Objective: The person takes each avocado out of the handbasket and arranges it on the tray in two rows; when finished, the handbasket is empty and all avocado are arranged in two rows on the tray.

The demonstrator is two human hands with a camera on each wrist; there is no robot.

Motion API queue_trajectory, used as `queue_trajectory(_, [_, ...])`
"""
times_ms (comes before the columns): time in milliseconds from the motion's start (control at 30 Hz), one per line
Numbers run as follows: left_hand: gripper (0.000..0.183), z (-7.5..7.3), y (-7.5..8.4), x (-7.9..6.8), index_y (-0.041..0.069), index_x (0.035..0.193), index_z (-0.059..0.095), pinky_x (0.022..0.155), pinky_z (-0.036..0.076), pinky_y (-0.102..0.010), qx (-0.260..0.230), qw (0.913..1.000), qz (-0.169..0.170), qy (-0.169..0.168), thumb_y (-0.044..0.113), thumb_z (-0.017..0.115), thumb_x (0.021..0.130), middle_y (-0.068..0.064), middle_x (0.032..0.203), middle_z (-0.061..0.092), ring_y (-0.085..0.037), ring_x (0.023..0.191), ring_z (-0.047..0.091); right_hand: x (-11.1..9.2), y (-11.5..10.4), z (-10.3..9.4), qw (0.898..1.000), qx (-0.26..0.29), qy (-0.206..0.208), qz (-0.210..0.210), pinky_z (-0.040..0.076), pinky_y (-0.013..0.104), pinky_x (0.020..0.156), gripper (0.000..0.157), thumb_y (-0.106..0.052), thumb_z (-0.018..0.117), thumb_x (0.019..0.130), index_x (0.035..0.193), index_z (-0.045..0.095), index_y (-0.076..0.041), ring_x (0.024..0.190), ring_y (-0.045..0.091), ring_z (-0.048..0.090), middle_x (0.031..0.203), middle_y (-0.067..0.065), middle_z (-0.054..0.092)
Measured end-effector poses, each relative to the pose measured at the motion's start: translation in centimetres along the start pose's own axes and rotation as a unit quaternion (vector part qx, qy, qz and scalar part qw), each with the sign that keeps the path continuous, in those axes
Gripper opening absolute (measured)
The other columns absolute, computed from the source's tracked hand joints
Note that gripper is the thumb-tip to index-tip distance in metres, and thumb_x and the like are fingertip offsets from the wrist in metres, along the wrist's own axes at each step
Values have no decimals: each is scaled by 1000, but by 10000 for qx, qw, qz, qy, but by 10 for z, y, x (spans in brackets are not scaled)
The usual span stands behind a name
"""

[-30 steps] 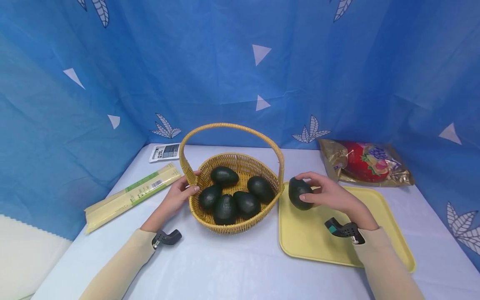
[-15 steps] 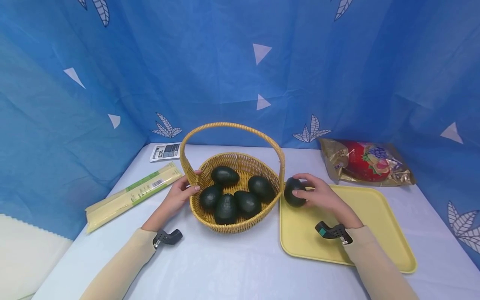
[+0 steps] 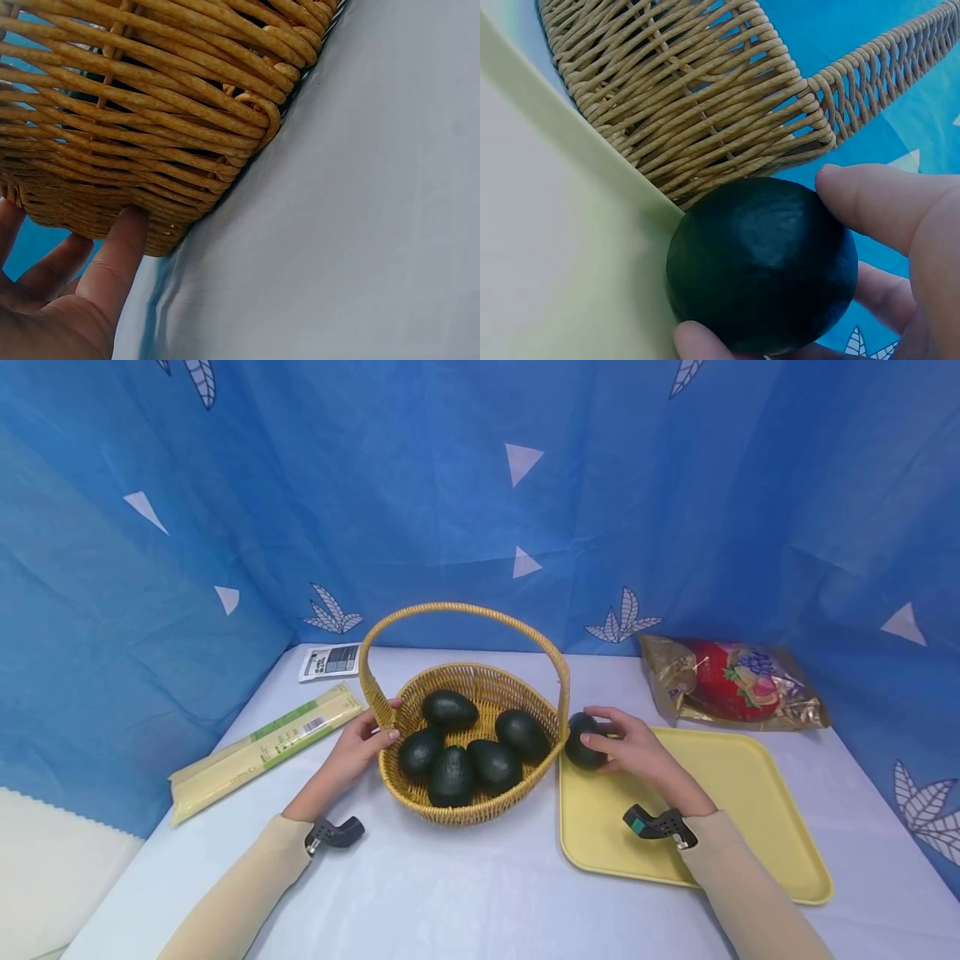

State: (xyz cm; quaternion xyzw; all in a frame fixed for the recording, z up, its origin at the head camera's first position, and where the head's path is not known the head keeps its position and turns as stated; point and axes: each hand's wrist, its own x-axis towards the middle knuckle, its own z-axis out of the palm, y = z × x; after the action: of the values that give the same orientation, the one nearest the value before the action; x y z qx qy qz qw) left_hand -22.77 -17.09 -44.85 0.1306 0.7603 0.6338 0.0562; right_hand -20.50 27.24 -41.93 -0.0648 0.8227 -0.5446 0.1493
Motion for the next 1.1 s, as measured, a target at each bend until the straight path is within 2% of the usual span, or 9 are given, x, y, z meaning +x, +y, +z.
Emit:
queue_trajectory(200, [56,0,0,0,10,152,46,92,55,-22,61,10000,-67,26,13,62,98,-23,153,48,-44,135,54,0,-1,0,9999,123,-34,56,64,44,80,68,-25,59,103,157,27,1,127,51,53,156,39,29])
queue_trajectory(400, [56,-1,-1,1,9,152,46,92,55,-22,72,10000,-42,13,12,62,98,-23,154,48,-44,135,54,-1,-1,-2,9999,142,93,-8,65,44,76,67,-23,57,104,158,26,2,128,54,51,155,40,29])
queue_trajectory(633, [55,-1,-2,1,11,151,47,92,56,-23,94,9999,-67,15,12,62,99,-22,153,48,-43,134,55,-1,1,-4,9999,27,157,22,65,41,73,67,-24,58,104,157,27,2,119,41,59,155,40,31])
queue_trajectory(900, [55,0,-1,0,8,152,46,92,55,-20,71,10000,49,-23,12,61,99,-24,154,47,-45,134,54,-1,1,-6,9998,26,181,77,65,42,73,67,-23,59,103,156,29,3,115,37,62,154,40,31])
queue_trajectory(1100, [55,-1,-3,1,9,152,46,95,55,-25,59,10000,-7,-16,12,61,99,-22,155,46,-44,136,54,-1,1,-3,9997,95,226,49,65,41,73,65,-23,59,103,156,31,2,109,31,65,152,41,34])
